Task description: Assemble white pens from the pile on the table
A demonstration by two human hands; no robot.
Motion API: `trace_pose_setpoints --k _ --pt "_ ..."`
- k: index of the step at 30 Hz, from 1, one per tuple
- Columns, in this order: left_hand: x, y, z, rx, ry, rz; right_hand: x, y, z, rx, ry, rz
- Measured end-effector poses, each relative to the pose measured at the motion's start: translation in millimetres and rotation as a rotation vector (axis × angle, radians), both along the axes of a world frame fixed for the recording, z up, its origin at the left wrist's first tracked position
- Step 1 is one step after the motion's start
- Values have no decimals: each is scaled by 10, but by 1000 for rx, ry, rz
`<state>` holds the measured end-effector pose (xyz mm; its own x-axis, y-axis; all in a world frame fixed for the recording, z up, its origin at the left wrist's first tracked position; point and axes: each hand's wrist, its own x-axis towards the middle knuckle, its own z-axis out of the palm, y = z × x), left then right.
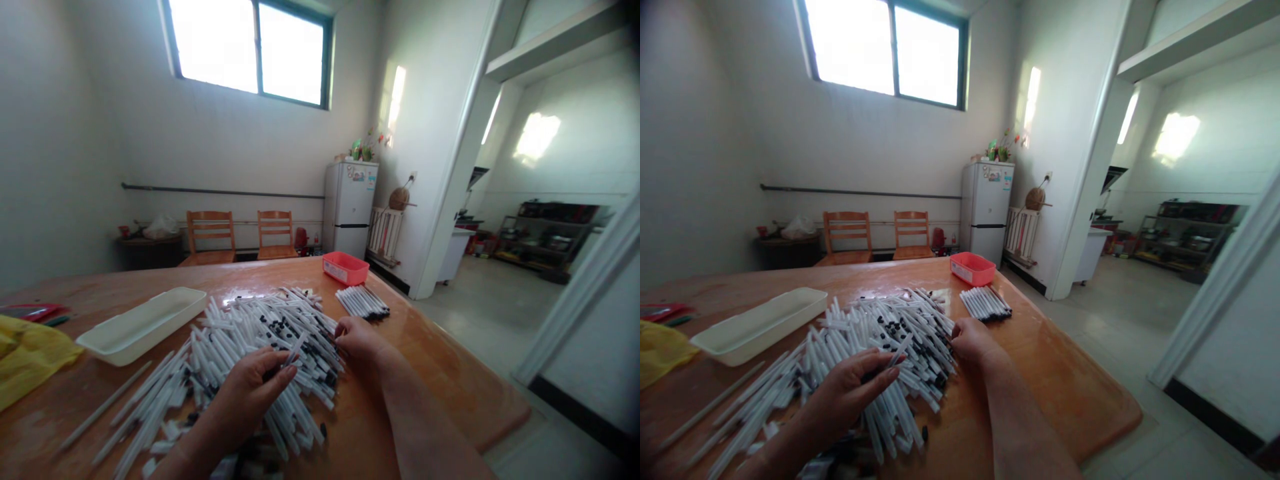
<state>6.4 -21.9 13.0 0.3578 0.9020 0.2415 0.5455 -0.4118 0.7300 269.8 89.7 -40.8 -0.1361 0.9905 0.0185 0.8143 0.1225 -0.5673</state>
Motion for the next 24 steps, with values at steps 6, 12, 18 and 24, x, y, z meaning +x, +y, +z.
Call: trace_pose_setpoints --k 6,12,18,24 --pt "1 0 -4 -8 0 -4 -22 16 14 63 49 11" --pt "13 -3 0 1 5 0 -85 -110 231 139 217 -2" --pt "23 0 -14 -3 16 -20 -187 -415 564 -35 760 310" --pt "43 -16 -5 -20 43 -29 -187 -519 649 -91 826 425"
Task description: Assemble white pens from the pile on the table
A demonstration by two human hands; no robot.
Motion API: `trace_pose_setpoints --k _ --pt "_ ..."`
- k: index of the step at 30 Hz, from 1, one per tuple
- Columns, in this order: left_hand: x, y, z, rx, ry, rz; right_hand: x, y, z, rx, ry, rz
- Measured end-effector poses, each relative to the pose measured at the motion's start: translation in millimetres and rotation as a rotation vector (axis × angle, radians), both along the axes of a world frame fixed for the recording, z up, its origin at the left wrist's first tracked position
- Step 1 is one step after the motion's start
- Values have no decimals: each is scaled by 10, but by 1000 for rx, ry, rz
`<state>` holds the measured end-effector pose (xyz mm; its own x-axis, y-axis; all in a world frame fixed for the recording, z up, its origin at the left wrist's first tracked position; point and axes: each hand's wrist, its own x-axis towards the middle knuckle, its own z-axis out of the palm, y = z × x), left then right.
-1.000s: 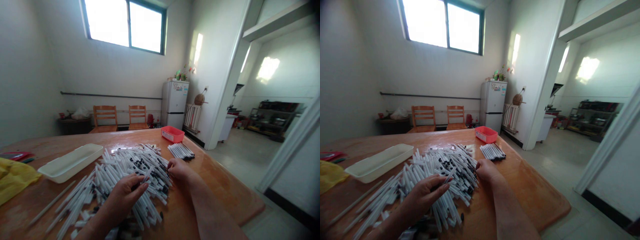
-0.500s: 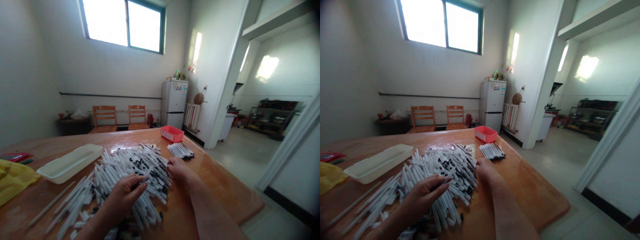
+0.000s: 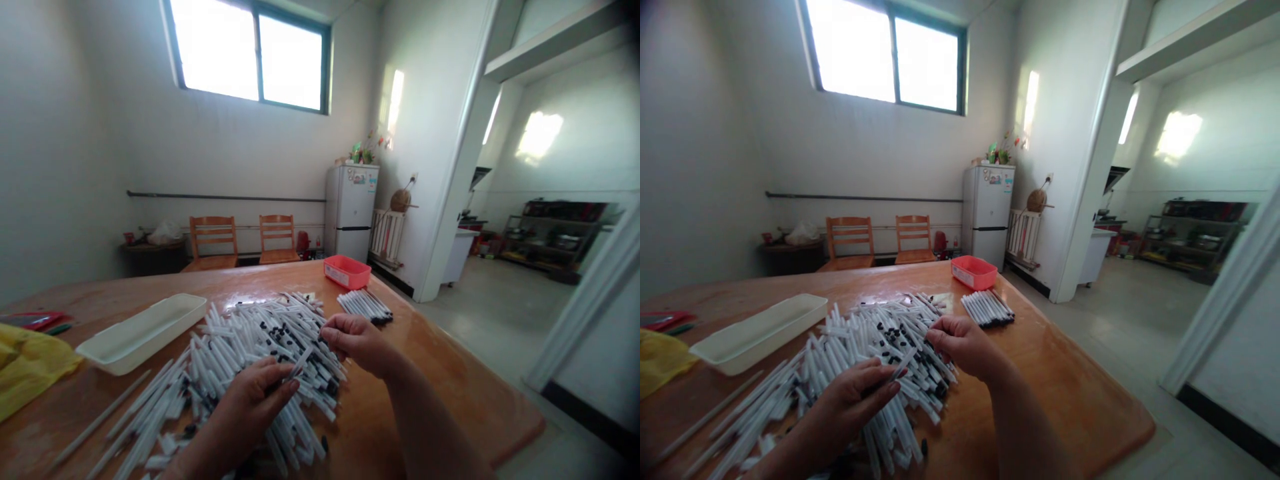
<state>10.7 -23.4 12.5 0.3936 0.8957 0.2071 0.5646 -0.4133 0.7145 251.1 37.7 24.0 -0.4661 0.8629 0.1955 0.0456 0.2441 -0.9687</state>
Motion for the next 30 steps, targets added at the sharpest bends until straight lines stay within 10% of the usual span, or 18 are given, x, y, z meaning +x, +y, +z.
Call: trace_pose_setpoints --k 30 --pt "16 -2 -9 -16 34 -67 -14 -74 59 36 -158 61"
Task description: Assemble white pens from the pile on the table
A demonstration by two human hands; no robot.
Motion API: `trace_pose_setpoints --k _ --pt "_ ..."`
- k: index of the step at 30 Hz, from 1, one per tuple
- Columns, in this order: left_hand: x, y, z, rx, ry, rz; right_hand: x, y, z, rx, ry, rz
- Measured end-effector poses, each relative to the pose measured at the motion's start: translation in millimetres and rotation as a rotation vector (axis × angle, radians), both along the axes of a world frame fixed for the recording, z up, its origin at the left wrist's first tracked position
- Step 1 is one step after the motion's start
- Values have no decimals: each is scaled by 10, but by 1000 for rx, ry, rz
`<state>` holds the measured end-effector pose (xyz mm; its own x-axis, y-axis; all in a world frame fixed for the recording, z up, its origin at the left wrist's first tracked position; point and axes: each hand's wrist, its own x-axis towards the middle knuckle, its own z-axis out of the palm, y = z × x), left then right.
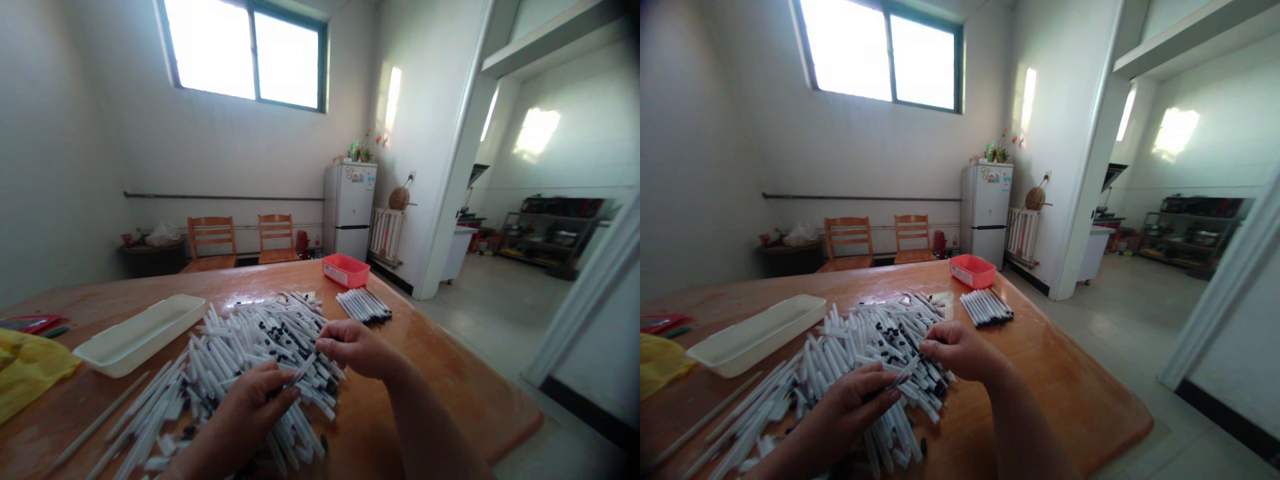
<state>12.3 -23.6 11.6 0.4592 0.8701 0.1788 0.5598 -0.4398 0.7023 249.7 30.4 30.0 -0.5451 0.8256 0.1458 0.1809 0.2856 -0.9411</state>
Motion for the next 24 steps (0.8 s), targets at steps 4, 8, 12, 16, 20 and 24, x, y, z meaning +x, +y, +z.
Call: trace_pose_setpoints --k 4,8,12,16,20,24 --pt "-2 -3 -1 -5 3 13 -1 -10 14 5 -16 -5" --pt "2 -9 17 -15 8 9 -5 -18 27 12 -27 -8" --pt "5 -3 4 3 4 4 -6 -18 22 20 -29 -15" --pt "3 -5 -6 7 -5 8 0 -14 11 16 -26 -7" --pt "2 -15 12 2 16 4 3 -8 1 21 -27 -8" --pt "4 -9 15 6 19 -14 -5 -14 1 -6 -17 -4"
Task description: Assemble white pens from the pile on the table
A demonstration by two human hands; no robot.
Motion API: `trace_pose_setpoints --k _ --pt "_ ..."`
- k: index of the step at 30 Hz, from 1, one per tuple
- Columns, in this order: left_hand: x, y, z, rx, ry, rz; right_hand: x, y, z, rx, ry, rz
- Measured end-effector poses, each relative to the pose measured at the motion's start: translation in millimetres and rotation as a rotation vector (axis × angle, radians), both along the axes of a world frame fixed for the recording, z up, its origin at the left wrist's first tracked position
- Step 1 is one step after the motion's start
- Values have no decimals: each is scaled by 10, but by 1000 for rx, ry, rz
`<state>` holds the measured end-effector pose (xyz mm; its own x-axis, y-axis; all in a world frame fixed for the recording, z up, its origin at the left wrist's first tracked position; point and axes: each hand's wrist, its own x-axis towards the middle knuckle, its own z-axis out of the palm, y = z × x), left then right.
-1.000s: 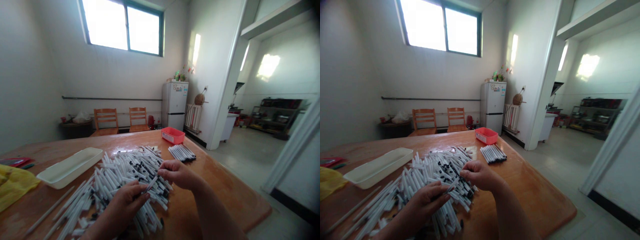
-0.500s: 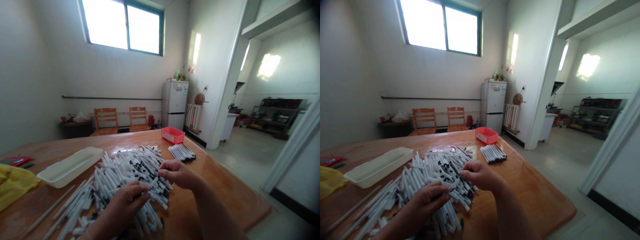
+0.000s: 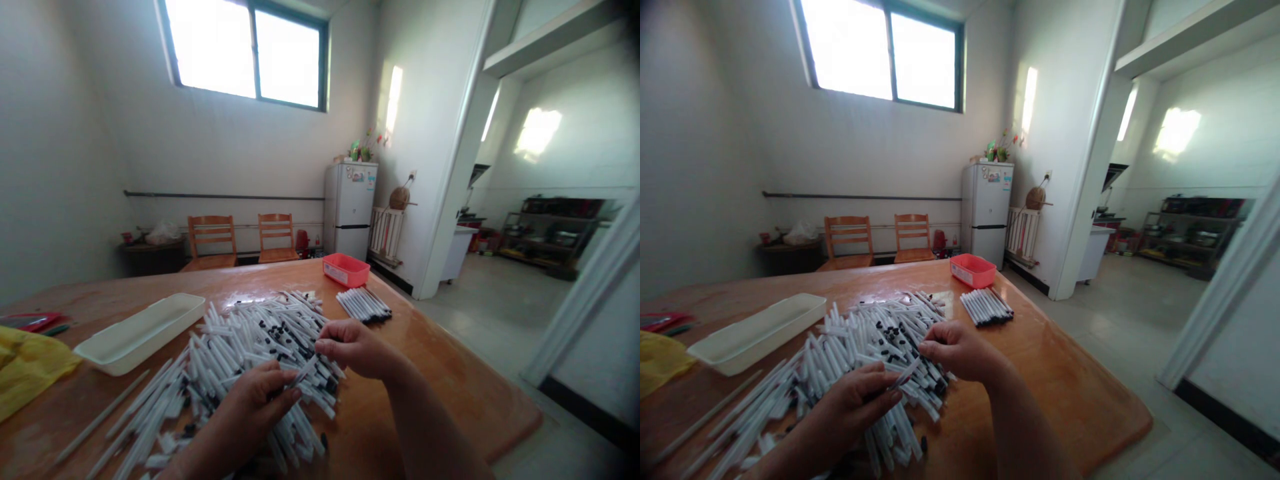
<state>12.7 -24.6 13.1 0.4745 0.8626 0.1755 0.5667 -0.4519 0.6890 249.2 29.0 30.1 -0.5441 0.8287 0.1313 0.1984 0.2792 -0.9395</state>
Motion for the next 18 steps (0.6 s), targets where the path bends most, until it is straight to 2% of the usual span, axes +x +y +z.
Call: trace_pose_setpoints --k 7,14,18 --pt "3 5 -4 5 -9 29 -71 0 -31 15 6 -35" --pt "2 -8 22 -8 -50 38 -208 13 -92 128 13 -134" --pt "-9 1 20 -12 -71 41 -175 -2 -65 38 23 -72"
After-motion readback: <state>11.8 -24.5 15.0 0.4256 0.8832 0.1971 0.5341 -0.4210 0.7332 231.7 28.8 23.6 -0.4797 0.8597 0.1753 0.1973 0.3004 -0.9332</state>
